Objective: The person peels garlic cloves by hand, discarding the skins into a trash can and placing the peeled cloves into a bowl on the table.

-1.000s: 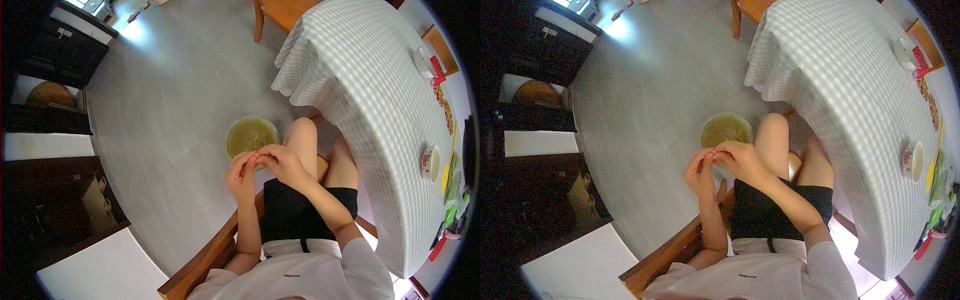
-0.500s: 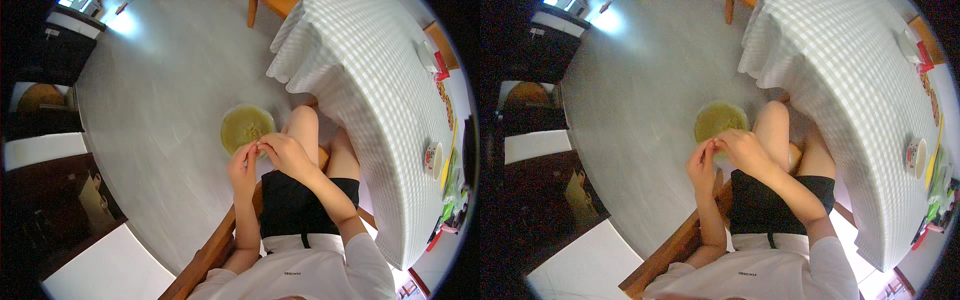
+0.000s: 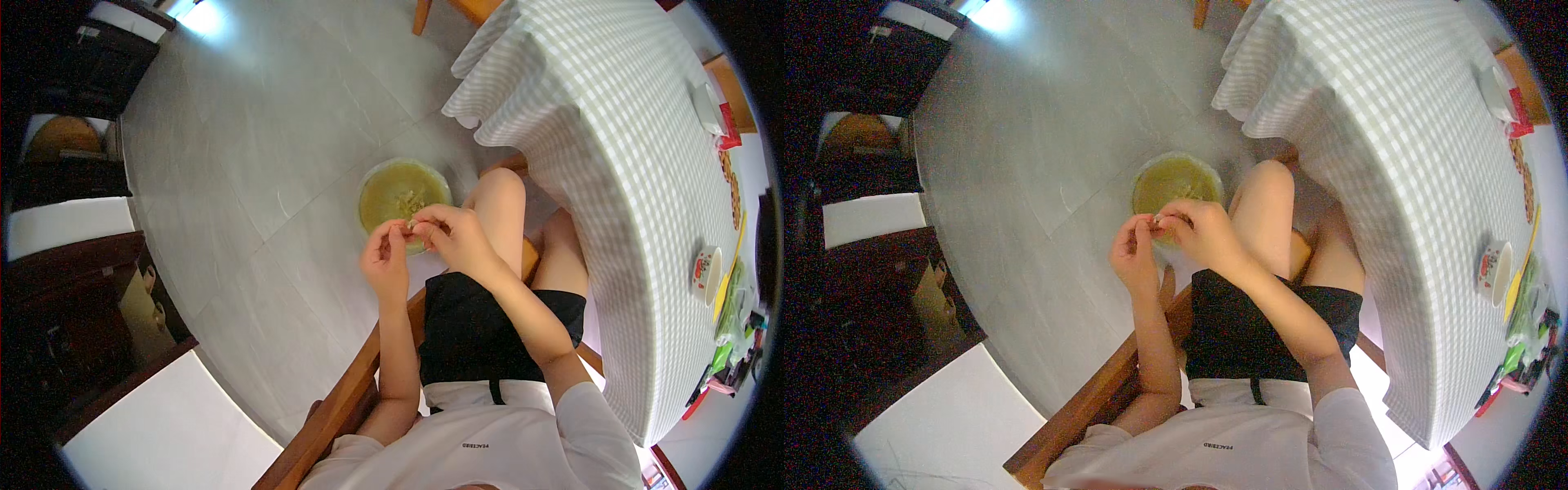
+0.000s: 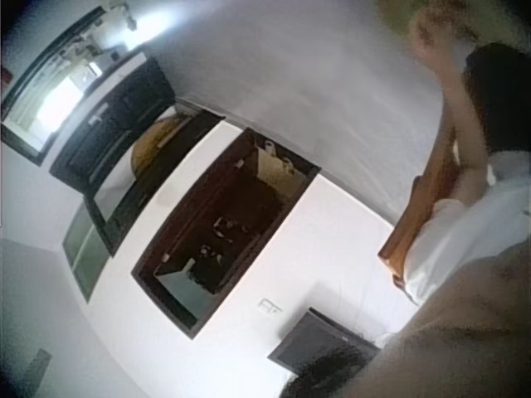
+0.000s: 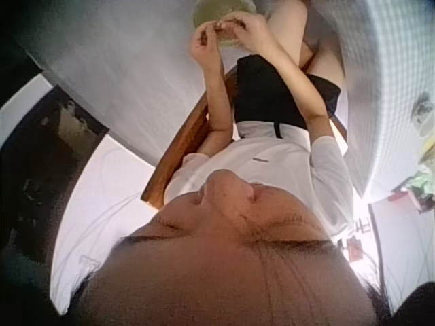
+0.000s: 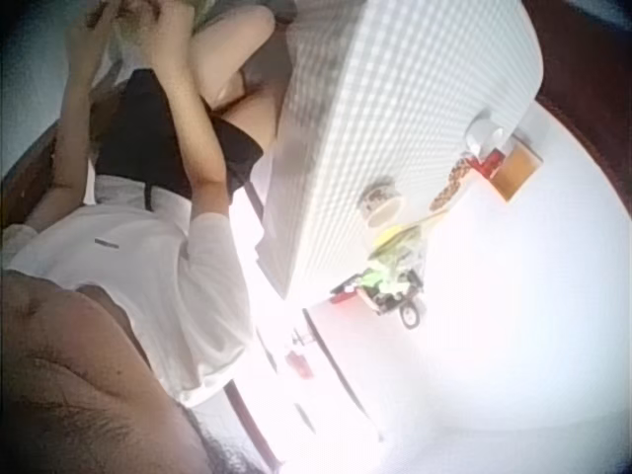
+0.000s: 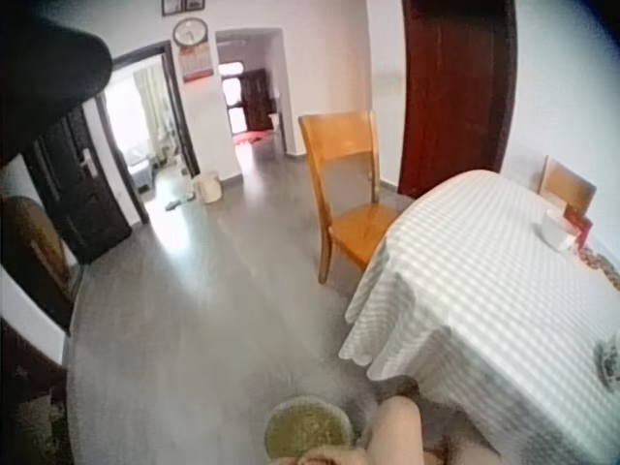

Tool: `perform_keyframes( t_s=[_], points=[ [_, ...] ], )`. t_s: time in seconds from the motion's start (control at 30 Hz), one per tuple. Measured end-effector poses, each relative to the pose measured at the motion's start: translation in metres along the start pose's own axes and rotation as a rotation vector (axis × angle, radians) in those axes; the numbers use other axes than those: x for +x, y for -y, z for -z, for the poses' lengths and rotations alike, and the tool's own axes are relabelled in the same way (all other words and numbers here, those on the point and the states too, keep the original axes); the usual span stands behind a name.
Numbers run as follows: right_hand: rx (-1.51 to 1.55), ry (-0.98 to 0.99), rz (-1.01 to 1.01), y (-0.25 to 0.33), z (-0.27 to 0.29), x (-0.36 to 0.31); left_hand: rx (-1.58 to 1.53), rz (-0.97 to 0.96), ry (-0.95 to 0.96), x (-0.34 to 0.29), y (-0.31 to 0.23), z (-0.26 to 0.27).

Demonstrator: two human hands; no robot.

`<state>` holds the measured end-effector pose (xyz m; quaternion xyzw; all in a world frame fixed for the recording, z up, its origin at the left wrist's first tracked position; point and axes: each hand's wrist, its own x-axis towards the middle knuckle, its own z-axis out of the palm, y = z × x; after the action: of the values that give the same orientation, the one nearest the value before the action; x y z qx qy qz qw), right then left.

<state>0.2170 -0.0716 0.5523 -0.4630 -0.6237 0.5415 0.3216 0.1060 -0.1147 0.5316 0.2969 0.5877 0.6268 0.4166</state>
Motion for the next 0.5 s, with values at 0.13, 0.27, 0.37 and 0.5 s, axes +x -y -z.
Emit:
perform_keyframes(
  t_s=[0.13,0.27,0.37,0.5],
  points=[
    [0.421,0.014,-0.102,-0.017,-0.001,0.002,0.029,-0.016,-0.016,0.005,0.001,-0.002],
    [0.481,0.026,-0.105,-0.019,0.004,0.002,0.441,0.011,0.013,0.024,0.025,0.003],
    [0.536,0.037,-0.107,-0.017,0.007,-0.001,0.635,0.011,0.051,0.036,0.073,0.015],
    [0.554,0.032,-0.122,-0.017,0.014,-0.006,0.735,-0.074,0.051,0.036,0.117,0.016]
  ],
)
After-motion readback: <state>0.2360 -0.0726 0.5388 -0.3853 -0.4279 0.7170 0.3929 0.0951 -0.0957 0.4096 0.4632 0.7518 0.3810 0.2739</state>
